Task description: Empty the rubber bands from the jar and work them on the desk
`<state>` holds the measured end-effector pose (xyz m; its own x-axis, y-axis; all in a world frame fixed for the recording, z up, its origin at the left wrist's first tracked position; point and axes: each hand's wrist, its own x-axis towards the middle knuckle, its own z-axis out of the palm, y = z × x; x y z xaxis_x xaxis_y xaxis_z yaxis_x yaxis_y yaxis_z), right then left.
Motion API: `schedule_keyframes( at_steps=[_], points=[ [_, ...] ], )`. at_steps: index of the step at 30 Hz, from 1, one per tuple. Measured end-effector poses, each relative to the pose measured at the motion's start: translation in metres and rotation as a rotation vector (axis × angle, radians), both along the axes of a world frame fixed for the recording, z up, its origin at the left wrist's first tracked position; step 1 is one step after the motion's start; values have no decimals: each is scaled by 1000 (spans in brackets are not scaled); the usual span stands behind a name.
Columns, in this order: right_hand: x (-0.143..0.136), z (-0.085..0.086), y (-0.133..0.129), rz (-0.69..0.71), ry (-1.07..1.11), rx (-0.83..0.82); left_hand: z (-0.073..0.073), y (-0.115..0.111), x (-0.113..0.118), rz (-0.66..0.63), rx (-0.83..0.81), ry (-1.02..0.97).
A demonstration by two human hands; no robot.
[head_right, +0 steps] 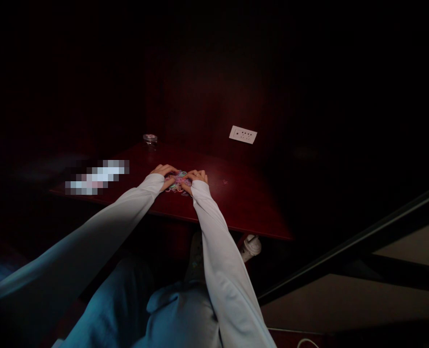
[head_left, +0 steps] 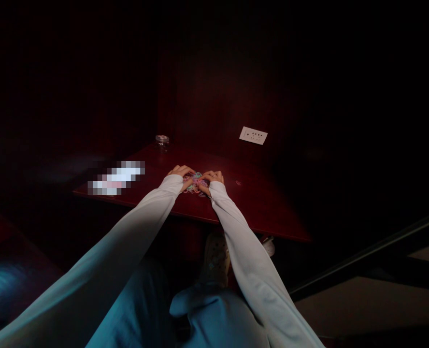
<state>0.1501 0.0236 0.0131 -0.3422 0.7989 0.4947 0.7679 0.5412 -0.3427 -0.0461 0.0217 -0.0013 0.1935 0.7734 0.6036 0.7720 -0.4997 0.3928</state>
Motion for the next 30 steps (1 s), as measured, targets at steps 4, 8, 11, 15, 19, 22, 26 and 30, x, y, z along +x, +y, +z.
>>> schedule_keyframes(
  at_steps=[4, 8, 11, 15, 19, 22, 26, 30],
  points=[
    [0, -1, 2, -4, 33, 1, 0, -2, 2, -19, 15, 11],
    [1, -4, 7, -11, 82, 0, 2, -1, 0, -36, -19, 33],
    [2, -5, 10, -18, 136, 5, 1, 1, -2, -29, -29, 29],
    [1, -5, 11, -35, 209, 8, -3, 5, -1, 3, 0, 14],
    [0, -5, 12, -45, 257, 11, -6, 5, 2, 44, 18, -4],
    [0, -6, 13, -43, 294, 3, -4, 3, 1, 36, -17, 18],
    [1, -8, 15, -33, 341, -22, 2, -1, 0, 36, -47, 29],
    [1, -10, 18, -23, 347, -56, 6, -5, 2, 37, -52, 23]
  ],
)
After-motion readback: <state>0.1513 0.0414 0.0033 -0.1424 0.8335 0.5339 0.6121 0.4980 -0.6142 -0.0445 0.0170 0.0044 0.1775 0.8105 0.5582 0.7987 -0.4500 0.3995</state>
